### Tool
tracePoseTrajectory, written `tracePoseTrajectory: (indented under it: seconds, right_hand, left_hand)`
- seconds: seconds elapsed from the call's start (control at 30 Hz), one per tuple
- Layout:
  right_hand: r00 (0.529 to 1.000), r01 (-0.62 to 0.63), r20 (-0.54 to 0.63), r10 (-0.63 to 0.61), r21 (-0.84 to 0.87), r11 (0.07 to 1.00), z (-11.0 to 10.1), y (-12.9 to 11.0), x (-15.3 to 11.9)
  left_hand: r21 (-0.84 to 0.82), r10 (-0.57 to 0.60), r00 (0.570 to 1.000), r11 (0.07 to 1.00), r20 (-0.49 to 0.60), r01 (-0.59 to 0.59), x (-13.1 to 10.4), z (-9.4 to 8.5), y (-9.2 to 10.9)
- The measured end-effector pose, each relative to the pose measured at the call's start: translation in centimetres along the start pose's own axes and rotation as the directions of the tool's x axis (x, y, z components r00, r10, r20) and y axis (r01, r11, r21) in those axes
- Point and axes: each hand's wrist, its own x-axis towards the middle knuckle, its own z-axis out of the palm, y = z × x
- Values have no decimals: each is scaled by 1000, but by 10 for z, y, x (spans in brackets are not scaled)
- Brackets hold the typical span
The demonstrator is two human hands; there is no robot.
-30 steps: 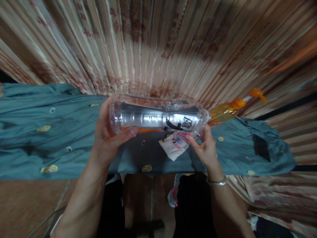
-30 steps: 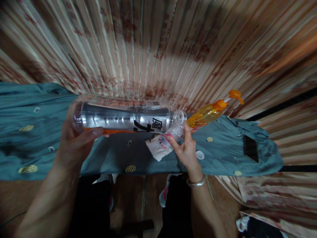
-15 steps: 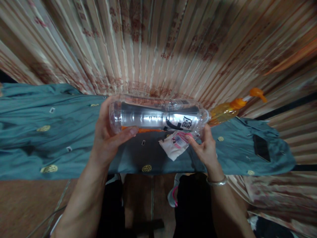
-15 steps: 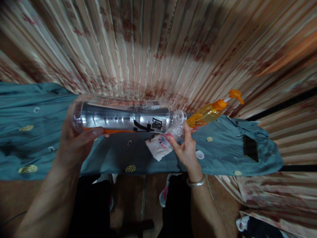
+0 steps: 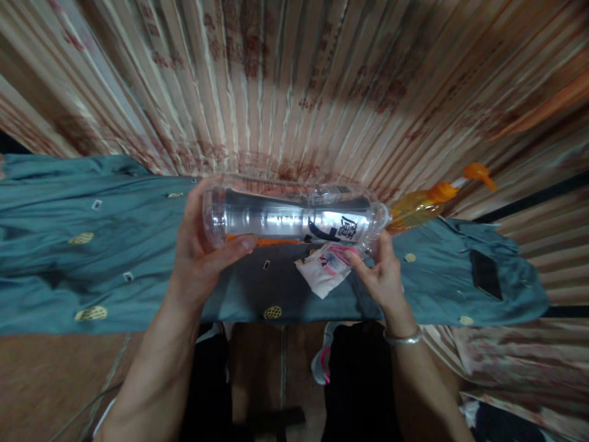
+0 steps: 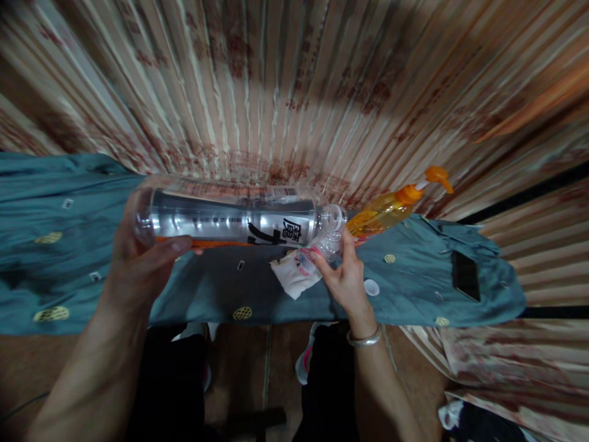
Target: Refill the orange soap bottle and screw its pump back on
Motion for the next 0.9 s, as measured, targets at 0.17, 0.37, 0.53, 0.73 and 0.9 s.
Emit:
tracePoseTrajectory:
  seconds: [0.17, 0.37, 0.53, 0.73, 0.9]
  right_hand:
    - [1000, 13, 1, -13, 0, 1000, 0, 1, 0]
    - [1000, 8, -2, -8, -14, 1000, -1, 0, 0]
    - [1000, 11, 10, -11, 5, 1000, -1, 0, 0]
    - [1000, 2, 6, -2, -6, 1000, -1, -1, 0]
    - [1000, 3, 8, -3, 2, 1000, -1, -2, 0]
  left_hand:
    - [-84, -139, 990, 987, -8, 138, -1, -2, 2]
    - [-32, -97, 995, 995, 29, 98, 1, -4, 4]
    - [-41, -92, 994, 995, 58, 95, 1, -5, 4]
    - [-42, -99, 994, 994, 44, 101, 0, -5, 3]
    - [-5, -47, 997, 999, 57, 47, 0, -6, 1]
